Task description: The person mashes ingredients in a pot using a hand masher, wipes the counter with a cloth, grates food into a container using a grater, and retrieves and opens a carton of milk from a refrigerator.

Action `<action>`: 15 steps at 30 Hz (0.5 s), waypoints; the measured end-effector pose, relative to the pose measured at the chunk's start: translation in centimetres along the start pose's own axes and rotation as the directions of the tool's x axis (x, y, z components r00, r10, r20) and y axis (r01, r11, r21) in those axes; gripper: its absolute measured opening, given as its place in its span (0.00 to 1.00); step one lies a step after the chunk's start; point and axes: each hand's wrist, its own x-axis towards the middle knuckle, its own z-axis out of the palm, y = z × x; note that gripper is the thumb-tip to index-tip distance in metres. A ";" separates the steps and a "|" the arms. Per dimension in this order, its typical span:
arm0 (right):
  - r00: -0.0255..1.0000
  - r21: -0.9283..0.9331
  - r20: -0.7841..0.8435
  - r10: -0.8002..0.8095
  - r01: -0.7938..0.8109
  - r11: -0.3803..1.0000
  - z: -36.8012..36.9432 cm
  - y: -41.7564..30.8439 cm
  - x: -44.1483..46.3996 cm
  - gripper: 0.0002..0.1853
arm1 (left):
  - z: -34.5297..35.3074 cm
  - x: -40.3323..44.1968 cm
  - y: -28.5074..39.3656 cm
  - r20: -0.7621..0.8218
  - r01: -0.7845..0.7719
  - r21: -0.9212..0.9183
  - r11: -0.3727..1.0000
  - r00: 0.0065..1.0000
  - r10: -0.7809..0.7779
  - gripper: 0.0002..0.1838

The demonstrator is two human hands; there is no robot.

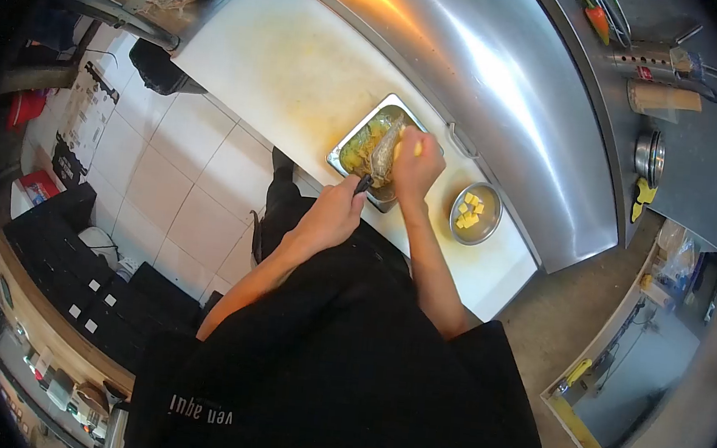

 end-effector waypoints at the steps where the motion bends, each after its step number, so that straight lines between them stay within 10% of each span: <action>1: 0.980 0.174 -0.028 0.199 -0.191 0.966 -0.1 -0.1 0.7 0.13 | -0.3 0.0 0.0 0.002 -0.004 0.001 1.000 1.000 0.004 0.10; 3: 0.942 0.467 0.071 0.328 -0.321 0.824 -2.1 -0.6 1.4 0.12 | -1.2 0.2 0.2 0.014 0.015 -0.049 0.999 1.000 -0.014 0.09; 5: 0.764 0.676 0.486 0.424 -0.636 0.372 -4.1 -1.0 1.9 0.09 | -1.6 0.3 0.1 0.022 0.007 -0.043 0.999 1.000 -0.007 0.10; 10: 0.794 0.623 0.523 0.311 -0.605 0.496 -4.3 0.5 0.8 0.16 | -2.1 -0.2 0.3 0.048 0.003 -0.033 0.999 0.999 -0.001 0.10; 15: 0.986 0.317 0.167 0.023 -0.076 0.945 -3.5 -0.2 -0.4 0.17 | -0.9 -0.4 -0.5 0.038 -0.027 -0.037 0.999 0.999 0.028 0.10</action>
